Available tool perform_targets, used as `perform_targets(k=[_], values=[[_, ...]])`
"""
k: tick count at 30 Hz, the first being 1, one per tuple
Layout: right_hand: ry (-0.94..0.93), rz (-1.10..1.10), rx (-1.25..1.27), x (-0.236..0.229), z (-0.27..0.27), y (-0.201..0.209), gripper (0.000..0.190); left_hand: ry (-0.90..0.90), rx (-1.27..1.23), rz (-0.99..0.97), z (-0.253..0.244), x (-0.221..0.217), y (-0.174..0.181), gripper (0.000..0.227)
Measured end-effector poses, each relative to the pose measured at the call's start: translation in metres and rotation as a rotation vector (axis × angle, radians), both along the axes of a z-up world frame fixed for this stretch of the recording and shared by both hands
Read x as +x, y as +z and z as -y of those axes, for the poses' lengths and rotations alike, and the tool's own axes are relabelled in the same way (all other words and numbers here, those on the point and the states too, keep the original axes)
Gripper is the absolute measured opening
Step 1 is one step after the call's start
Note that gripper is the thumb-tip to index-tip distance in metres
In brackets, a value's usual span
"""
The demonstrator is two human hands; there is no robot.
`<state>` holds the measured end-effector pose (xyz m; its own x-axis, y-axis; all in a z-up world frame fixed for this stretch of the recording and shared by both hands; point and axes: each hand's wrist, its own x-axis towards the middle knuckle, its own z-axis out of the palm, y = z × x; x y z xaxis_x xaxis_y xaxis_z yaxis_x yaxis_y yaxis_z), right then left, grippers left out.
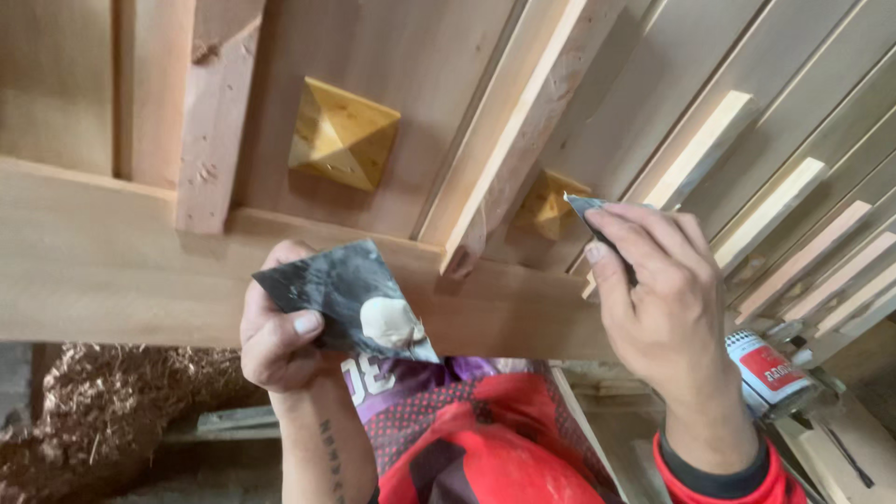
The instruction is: The person mixes a beige wood filler on a small square card using a putty knife and a small bottle. They then apply the filler to the joints of a wooden frame with pyramid-shaped protrusions, smoothing it with the putty knife and sanding the area with a sanding block.
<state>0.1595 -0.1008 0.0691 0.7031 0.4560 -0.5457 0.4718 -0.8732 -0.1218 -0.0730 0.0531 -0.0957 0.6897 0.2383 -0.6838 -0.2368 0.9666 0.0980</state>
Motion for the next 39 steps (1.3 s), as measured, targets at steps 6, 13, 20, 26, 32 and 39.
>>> perform_targets(k=[6, 13, 20, 26, 32, 39], values=[[-0.009, 0.102, -0.013, -0.011, 0.001, -0.018, 0.027, -0.088, -0.095, 0.055, -0.009, -0.001, -0.021, 0.032], [0.004, 0.160, 0.012, -0.025, 0.001, -0.033, 0.025, -0.108, -0.158, 0.067, -0.016, 0.004, -0.021, 0.033], [-0.061, 0.085, -0.035, 0.000, -0.001, -0.018, 0.023, -0.125, -0.132, 0.064, -0.018, 0.006, -0.018, 0.031], [0.021, 0.034, -0.017, -0.001, -0.006, -0.020, 0.022, -0.151, -0.112, 0.039, -0.016, 0.005, -0.019, 0.033], [-0.053, 0.054, -0.026, 0.002, 0.006, -0.010, 0.022, -0.120, -0.116, 0.048, -0.015, 0.004, -0.021, 0.030], [-0.012, 0.148, 0.045, -0.015, 0.011, -0.022, 0.023, -0.121, -0.112, 0.034, -0.014, 0.003, -0.020, 0.029]])
